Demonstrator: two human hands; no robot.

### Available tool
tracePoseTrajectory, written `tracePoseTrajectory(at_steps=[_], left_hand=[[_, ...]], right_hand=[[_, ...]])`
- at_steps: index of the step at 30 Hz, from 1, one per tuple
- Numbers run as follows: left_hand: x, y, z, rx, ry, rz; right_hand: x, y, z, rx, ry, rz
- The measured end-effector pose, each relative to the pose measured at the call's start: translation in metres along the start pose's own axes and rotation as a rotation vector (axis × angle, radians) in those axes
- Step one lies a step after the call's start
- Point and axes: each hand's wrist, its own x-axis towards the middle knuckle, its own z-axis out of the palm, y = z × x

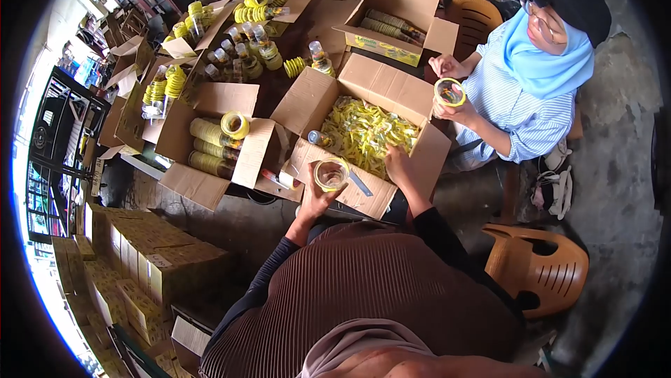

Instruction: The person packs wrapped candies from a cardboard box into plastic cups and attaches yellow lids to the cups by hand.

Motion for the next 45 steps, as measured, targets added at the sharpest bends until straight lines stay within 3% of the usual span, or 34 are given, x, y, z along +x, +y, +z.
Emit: tracePoseTrajectory(at_steps=[3, 6, 8, 10, 11, 16, 20, 26, 30, 33, 38, 40, 45], left_hand=[[0.004, 0.005, -0.005, 0.11, 0.003, -0.005], [0.015, 0.007, -0.012, 0.337, 0.031, 0.192], [0.024, 0.011, -0.018, 0.302, 0.048, 0.181], [0.031, 0.016, -0.027, 0.513, -0.008, 0.213], [0.034, 0.013, -0.029, 0.387, 0.023, 0.152], [0.047, 0.015, -0.045, 0.428, 0.026, 0.081], [0.054, 0.005, -0.058, 0.332, -0.06, 0.008], [0.066, -0.006, -0.06, 0.361, -0.085, 0.084], [0.065, 0.002, -0.052, 0.365, -0.031, 0.044], [0.066, 0.007, -0.039, 0.347, 0.017, 0.053], [0.063, 0.01, -0.02, 0.319, 0.026, 0.065], [0.061, 0.007, -0.012, 0.319, 0.016, 0.077], [0.048, -0.004, 0.013, 0.148, 0.003, 0.093]], right_hand=[[-0.005, -0.009, -0.011, -0.02, 0.023, -0.009], [-0.002, -0.013, -0.006, -0.019, 0.12, -0.058], [-0.005, -0.02, -0.006, 0.072, 0.039, 0.062], [-0.013, -0.024, -0.003, 0.063, 0.08, 0.051], [-0.015, -0.024, -0.002, 0.073, 0.05, 0.009], [-0.033, -0.05, 0.007, 0.153, -0.056, -0.1], [-0.036, -0.068, 0.011, -0.078, -0.001, -0.123], [-0.03, -0.053, 0.016, 0.16, -0.127, 0.108], [-0.034, -0.05, 0.019, 0.148, -0.011, 0.155], [-0.03, -0.074, -0.003, 0.346, 0.172, 0.071], [-0.035, -0.119, -0.029, 0.4, 0.272, 0.009], [-0.034, -0.127, -0.038, 0.347, 0.406, -0.193], [-0.044, -0.117, -0.053, 0.321, 0.403, -0.318]])
